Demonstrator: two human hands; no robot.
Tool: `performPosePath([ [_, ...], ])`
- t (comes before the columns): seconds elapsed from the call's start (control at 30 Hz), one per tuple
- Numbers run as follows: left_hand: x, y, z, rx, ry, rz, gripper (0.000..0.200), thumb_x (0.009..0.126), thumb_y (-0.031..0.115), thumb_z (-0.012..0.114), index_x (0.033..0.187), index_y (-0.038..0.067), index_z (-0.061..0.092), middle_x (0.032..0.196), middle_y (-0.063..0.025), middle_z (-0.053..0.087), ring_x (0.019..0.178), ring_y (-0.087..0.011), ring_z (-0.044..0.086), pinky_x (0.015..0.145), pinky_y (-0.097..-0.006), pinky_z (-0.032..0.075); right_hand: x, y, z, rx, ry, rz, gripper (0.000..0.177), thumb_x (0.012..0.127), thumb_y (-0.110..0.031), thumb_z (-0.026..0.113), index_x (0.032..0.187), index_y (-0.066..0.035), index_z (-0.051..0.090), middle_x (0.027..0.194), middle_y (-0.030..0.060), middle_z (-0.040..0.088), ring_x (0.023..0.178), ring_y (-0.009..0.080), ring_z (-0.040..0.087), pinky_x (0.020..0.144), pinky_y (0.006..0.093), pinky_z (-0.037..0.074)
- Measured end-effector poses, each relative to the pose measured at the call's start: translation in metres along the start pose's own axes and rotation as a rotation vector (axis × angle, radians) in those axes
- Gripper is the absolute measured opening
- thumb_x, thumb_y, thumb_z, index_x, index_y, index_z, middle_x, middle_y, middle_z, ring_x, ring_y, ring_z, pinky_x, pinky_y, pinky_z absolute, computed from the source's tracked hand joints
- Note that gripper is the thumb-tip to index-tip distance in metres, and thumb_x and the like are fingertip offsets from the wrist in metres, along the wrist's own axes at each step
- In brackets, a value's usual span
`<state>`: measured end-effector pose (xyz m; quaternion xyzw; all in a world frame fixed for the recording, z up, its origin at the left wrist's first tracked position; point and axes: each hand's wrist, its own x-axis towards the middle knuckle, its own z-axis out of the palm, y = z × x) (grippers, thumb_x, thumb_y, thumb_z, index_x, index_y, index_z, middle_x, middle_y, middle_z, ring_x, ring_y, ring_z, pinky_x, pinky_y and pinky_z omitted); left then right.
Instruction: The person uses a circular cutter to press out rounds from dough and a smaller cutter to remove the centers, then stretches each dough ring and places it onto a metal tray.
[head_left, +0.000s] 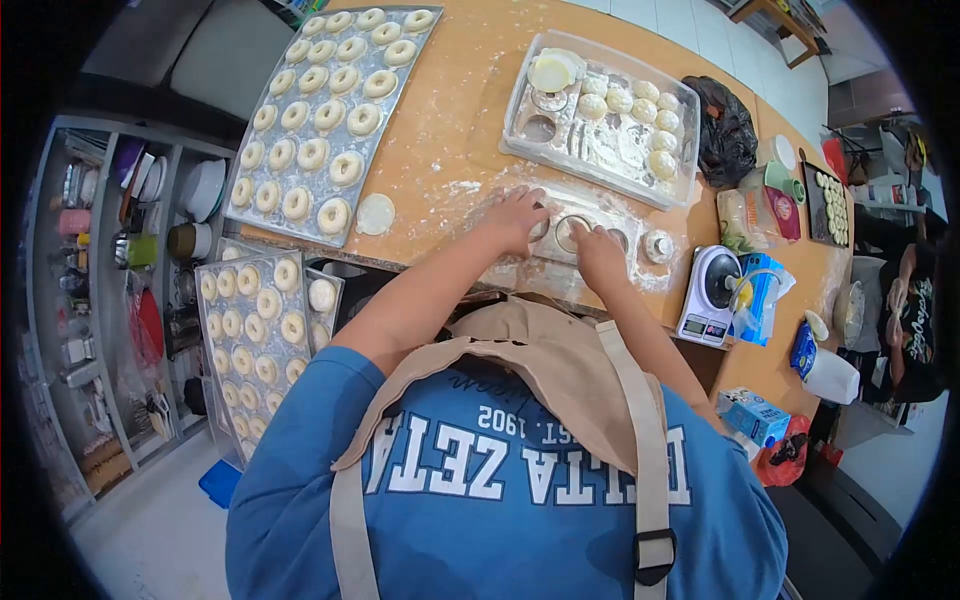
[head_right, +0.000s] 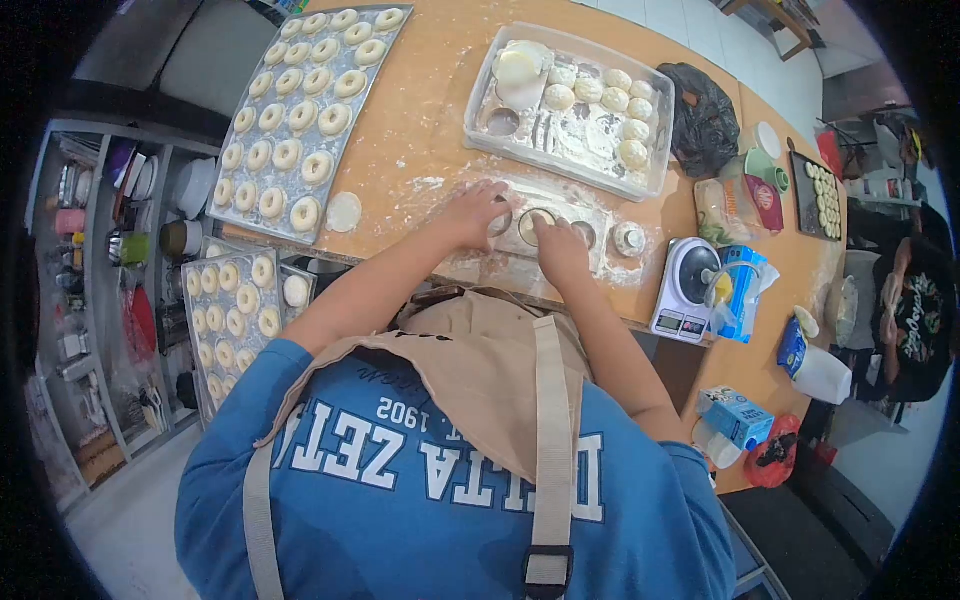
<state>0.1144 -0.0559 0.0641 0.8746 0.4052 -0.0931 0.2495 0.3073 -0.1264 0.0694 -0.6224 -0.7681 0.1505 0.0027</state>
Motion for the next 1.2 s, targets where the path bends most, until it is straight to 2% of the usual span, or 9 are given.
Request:
performPosePath([
  [0.23,0.002,0.01,-0.002,-0.045,-0.014,-0.043,0.099,0.052,0.023,0.085,0.138,0.022,0.036,0.146,-0.013,0.029,0.136,-0.0372,0.025,0.109,-0.0595,0.021,0.008,-0.001,-0.003,-0.024,-0.081,0.091,0.028,0.092,-0.021,0.05,0.116,-0.009,0.055,0.085,0.0196,0.063,0.088,0.0346,0.061,0.078,0.0459,0.046],
  [0.33,0.003,0.003,0.007,-0.111,0.069,-0.025,0.099,0.05,0.021,0.086,0.136,0.018,0.036,0.145,-0.0157,0.029,0.136,-0.0372,0.025,0.11,-0.0541,0.023,0.008,0.006,-0.028,0.25,0.068,0.163,0.029,0.09,-0.017,0.049,0.118,-0.01,0.053,0.089,0.0218,0.062,0.087,0.0392,0.06,0.078,0.0469,0.047],
  [0.43,-0.009,-0.002,0.014,-0.191,0.149,0.003,0.098,0.05,0.023,0.086,0.134,0.013,0.037,0.144,-0.0184,0.029,0.136,-0.038,0.024,0.112,-0.0483,0.023,-0.001,0.034,-0.064,0.445,0.475,0.149,0.021,0.091,-0.013,0.049,0.106,-0.006,0.062,0.094,0.0174,0.064,0.087,0.0358,0.06,0.075,0.043,0.047],
  [0.5,-0.023,-0.008,0.009,-0.236,0.218,0.011,0.098,0.049,0.024,0.086,0.133,0.011,0.037,0.144,-0.0202,0.029,0.136,-0.0383,0.024,0.113,-0.0449,0.023,-0.005,0.039,-0.095,0.634,0.673,0.266,0.02,0.092,-0.017,0.052,0.101,-0.003,0.062,0.092,0.0195,0.065,0.082,0.0339,0.063,0.074,0.038,0.048],
  [0.6,-0.058,-0.033,0.015,-0.332,0.296,-0.115,0.101,0.048,0.027,0.086,0.134,0.01,0.036,0.143,-0.021,0.03,0.136,-0.0385,0.023,0.113,-0.0447,0.021,-0.001,0.093,-0.051,0.649,0.544,0.39,0.022,0.092,-0.02,0.053,0.102,-0.003,0.062,0.091,0.0204,0.065,0.085,0.0352,0.063,0.075,0.0385,0.048],
  [0.73,-0.105,-0.07,0.021,-0.24,0.353,-0.287,0.095,0.048,0.028,0.086,0.127,0.008,0.039,0.14,-0.0201,0.032,0.132,-0.0392,0.027,0.111,-0.0459,0.023,-0.006,0.05,-0.025,0.443,0.076,0.29,0.023,0.086,-0.013,0.057,0.106,-0.005,0.064,0.098,0.0202,0.066,0.093,0.0356,0.062,0.081,0.0402,0.048],
  [0.77,-0.112,-0.075,0.02,-0.205,0.341,-0.344,0.094,0.047,0.027,0.086,0.127,0.008,0.039,0.139,-0.0197,0.033,0.132,-0.039,0.028,0.111,-0.0461,0.024,-0.003,0.048,-0.006,0.423,0.068,0.189,0.022,0.084,-0.01,0.052,0.104,-0.004,0.061,0.105,0.0224,0.062,0.099,0.0365,0.059,0.084,0.045,0.047],
  [0.9,-0.126,-0.086,0.024,-0.127,0.294,-0.415,0.094,0.049,0.027,0.087,0.127,0.007,0.038,0.138,-0.0194,0.034,0.13,-0.0381,0.03,0.109,-0.0456,0.026,0.017,0.032,0.022,0.263,0.097,0.05,0.027,0.078,0.0,0.051,0.105,-0.001,0.055,0.101,0.0216,0.061,0.098,0.0368,0.058,0.085,0.0458,0.046],
  [1.2,-0.109,-0.071,0.025,-0.052,0.255,-0.633,0.105,0.05,0.033,0.088,0.136,0.011,0.032,0.14,-0.0212,0.031,0.136,-0.039,0.022,0.111,-0.0547,0.019,0.035,0.022,0.003,0.264,-0.153,0.093,0.027,0.071,-0.001,0.06,0.098,-0.003,0.059,0.099,0.0201,0.058,0.1,0.0382,0.056,0.088,0.0414,0.046],
])
